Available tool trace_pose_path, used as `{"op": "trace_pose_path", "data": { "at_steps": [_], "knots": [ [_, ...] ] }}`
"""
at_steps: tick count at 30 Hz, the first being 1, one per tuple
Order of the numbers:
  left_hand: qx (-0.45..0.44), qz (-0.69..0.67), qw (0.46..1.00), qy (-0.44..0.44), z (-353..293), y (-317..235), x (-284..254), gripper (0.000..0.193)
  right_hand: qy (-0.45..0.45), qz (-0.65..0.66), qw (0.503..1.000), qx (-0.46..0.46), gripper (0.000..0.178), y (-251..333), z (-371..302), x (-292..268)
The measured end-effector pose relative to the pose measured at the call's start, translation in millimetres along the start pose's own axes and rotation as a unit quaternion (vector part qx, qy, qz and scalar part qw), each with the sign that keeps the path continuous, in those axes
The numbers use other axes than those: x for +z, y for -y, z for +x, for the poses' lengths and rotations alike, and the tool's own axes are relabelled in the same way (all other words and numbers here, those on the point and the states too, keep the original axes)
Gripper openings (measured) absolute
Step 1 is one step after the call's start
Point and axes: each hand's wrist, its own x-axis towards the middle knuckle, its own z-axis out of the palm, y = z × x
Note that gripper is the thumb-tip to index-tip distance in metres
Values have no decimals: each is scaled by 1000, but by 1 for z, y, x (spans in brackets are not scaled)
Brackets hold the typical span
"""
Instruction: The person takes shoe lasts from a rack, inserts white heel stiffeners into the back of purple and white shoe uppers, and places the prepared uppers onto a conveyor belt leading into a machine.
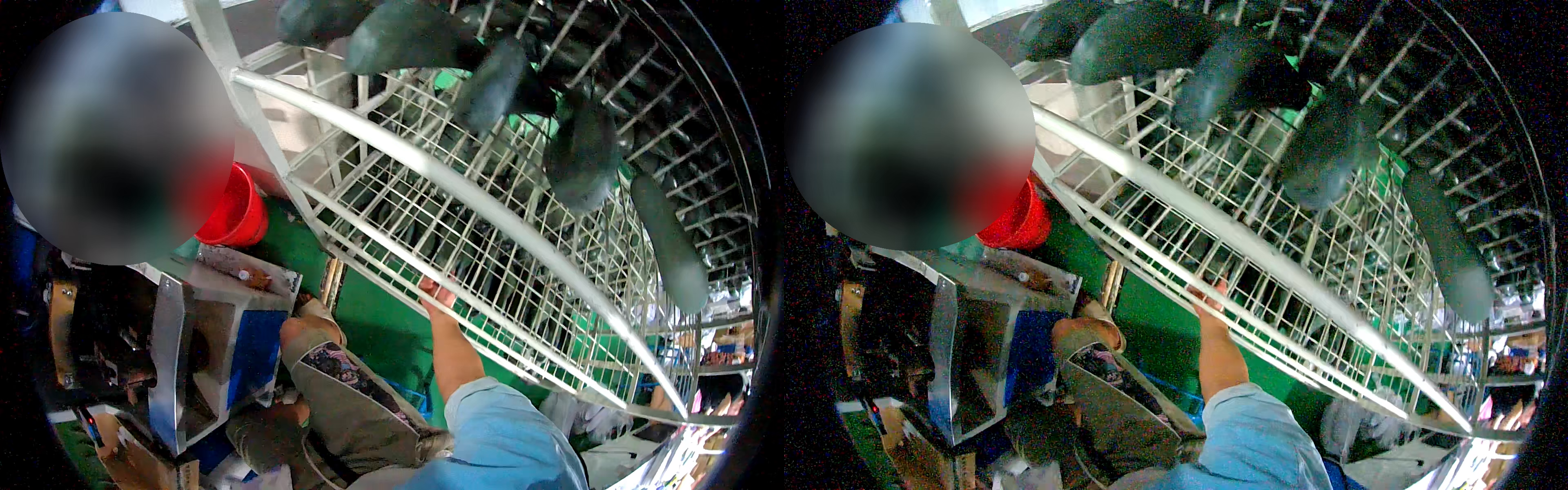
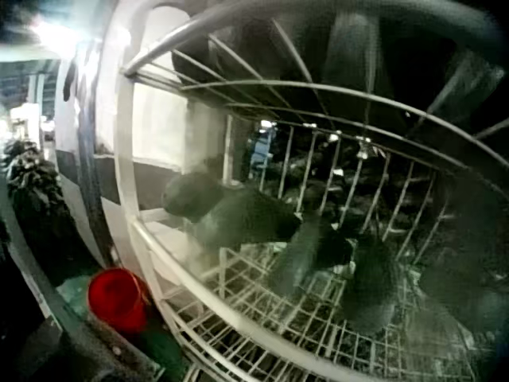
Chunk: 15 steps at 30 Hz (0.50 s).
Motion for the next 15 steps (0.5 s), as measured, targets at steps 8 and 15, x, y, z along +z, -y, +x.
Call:
{"op": "trace_pose_path", "data": {
  "at_steps": [8, 15],
  "knots": [
    [-322, 48, 944, -44, -78, 8, -165, 31, -15, -149, 978, 143, 16, -16, -14, -45],
    [-392, 340, 845, -127, -66, 18, -188, 90, 81, -488, 798, 345, 27, -41, -46, 5]
  ]
}}
